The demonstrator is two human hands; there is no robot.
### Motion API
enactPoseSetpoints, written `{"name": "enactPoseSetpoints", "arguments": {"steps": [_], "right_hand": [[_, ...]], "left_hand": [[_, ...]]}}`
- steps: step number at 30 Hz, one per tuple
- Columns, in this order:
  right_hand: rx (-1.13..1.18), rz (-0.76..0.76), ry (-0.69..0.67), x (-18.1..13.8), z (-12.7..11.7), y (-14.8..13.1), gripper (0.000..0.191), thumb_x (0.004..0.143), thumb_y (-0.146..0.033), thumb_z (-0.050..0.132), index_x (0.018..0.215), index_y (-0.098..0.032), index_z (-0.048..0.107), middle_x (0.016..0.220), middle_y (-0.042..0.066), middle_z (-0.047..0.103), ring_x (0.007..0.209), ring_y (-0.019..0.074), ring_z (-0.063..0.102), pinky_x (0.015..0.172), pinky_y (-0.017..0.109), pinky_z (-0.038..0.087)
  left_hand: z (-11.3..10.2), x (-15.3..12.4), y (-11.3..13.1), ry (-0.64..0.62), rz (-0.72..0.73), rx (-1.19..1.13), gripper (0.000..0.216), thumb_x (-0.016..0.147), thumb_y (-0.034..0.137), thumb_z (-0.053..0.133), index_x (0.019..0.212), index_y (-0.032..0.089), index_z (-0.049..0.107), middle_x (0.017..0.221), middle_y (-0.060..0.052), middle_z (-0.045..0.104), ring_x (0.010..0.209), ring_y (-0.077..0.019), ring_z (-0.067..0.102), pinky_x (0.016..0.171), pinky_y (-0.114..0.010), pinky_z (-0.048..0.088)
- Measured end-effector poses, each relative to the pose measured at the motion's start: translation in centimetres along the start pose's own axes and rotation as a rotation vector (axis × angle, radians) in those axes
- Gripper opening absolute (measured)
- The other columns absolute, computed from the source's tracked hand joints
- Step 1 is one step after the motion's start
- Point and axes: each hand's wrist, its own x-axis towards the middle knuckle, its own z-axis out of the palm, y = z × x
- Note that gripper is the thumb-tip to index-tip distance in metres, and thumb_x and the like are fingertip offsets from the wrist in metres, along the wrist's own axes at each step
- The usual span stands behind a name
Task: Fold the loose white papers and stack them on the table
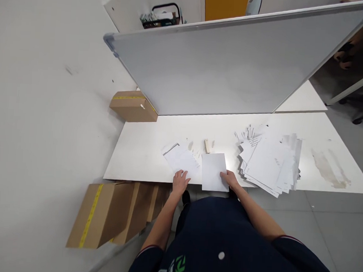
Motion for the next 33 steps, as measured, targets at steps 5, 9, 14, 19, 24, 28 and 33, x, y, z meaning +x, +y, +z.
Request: {"name": "enactPoseSetpoints", "arguments": {"steps": [5, 9, 14, 19, 24, 28, 33], "right_hand": [[0.061, -0.012, 0.0, 0.0, -0.1, 0.0, 0.025, 0.065, -0.033, 0.053, 0.076, -0.012, 0.06, 0.073, 0.008, 0.065, 0.061, 0.0177, 0.059, 0.05, 0.024, 0.044], [0.121, -0.011, -0.024, 0.0, -0.3, 0.1, 0.024, 0.064, -0.033, 0.054, 0.076, -0.013, 0.059, 0.073, 0.007, 0.066, 0.06, 0.0174, 0.059, 0.05, 0.024, 0.044], [0.12, -0.022, -0.044, 0.0, -0.4, 0.1, 0.025, 0.065, -0.032, 0.054, 0.079, -0.012, 0.059, 0.075, 0.008, 0.066, 0.061, 0.0176, 0.059, 0.052, 0.024, 0.045], [0.147, -0.013, -0.056, -0.2, -0.7, -0.2, 0.024, 0.066, -0.032, 0.054, 0.079, -0.012, 0.059, 0.075, 0.008, 0.066, 0.06, 0.0171, 0.059, 0.052, 0.025, 0.045], [0.227, -0.002, -0.131, -0.6, -1.6, -0.7, 0.025, 0.065, -0.032, 0.056, 0.081, -0.013, 0.059, 0.074, 0.007, 0.067, 0.061, 0.0181, 0.06, 0.054, 0.026, 0.047], [0.254, -0.022, -0.212, -0.8, -1.4, -1.1, 0.025, 0.065, -0.03, 0.057, 0.083, -0.013, 0.059, 0.074, 0.006, 0.067, 0.063, 0.0183, 0.061, 0.057, 0.027, 0.048], [0.151, -0.007, -0.27, -0.6, 0.1, -2.0, 0.019, 0.067, -0.026, 0.057, 0.08, -0.014, 0.06, 0.069, 0.004, 0.066, 0.057, 0.0161, 0.06, 0.053, 0.025, 0.046]], "left_hand": [[0.4, -0.1, -0.5, 0.062, 0.068, -0.052, 0.028, 0.079, 0.033, 0.047, 0.103, 0.021, 0.055, 0.105, -0.012, 0.05, 0.098, -0.0251, 0.045, 0.078, -0.037, 0.04], [0.4, -0.1, -0.3, 0.091, 0.091, -0.074, 0.02, 0.081, 0.028, 0.044, 0.094, 0.021, 0.058, 0.101, -0.01, 0.052, 0.097, -0.0232, 0.046, 0.078, -0.036, 0.04], [0.5, -0.1, -0.3, 0.099, 0.09, -0.141, 0.016, 0.08, 0.018, 0.042, 0.076, 0.019, 0.057, 0.087, -0.009, 0.056, 0.09, -0.0215, 0.048, 0.074, -0.034, 0.04], [0.5, 0.2, -0.2, 0.107, -0.006, -0.219, 0.021, 0.08, 0.016, 0.038, 0.073, 0.017, 0.057, 0.077, -0.008, 0.057, 0.081, -0.0203, 0.051, 0.074, -0.034, 0.04], [-1.0, 0.1, 0.2, 0.169, -0.253, -0.435, 0.017, 0.077, 0.026, 0.044, 0.071, 0.018, 0.057, 0.077, -0.005, 0.06, 0.076, -0.0187, 0.054, 0.072, -0.031, 0.042], [-2.5, -0.4, 1.1, 0.222, -0.309, -0.572, 0.017, 0.075, 0.032, 0.046, 0.068, 0.019, 0.056, 0.073, -0.003, 0.059, 0.074, -0.0158, 0.055, 0.069, -0.028, 0.043], [-2.4, -1.3, 2.9, 0.2, -0.03, -0.621, 0.019, 0.08, 0.026, 0.041, 0.073, 0.019, 0.057, 0.086, -0.005, 0.06, 0.087, -0.0155, 0.055, 0.079, -0.031, 0.044]]}}
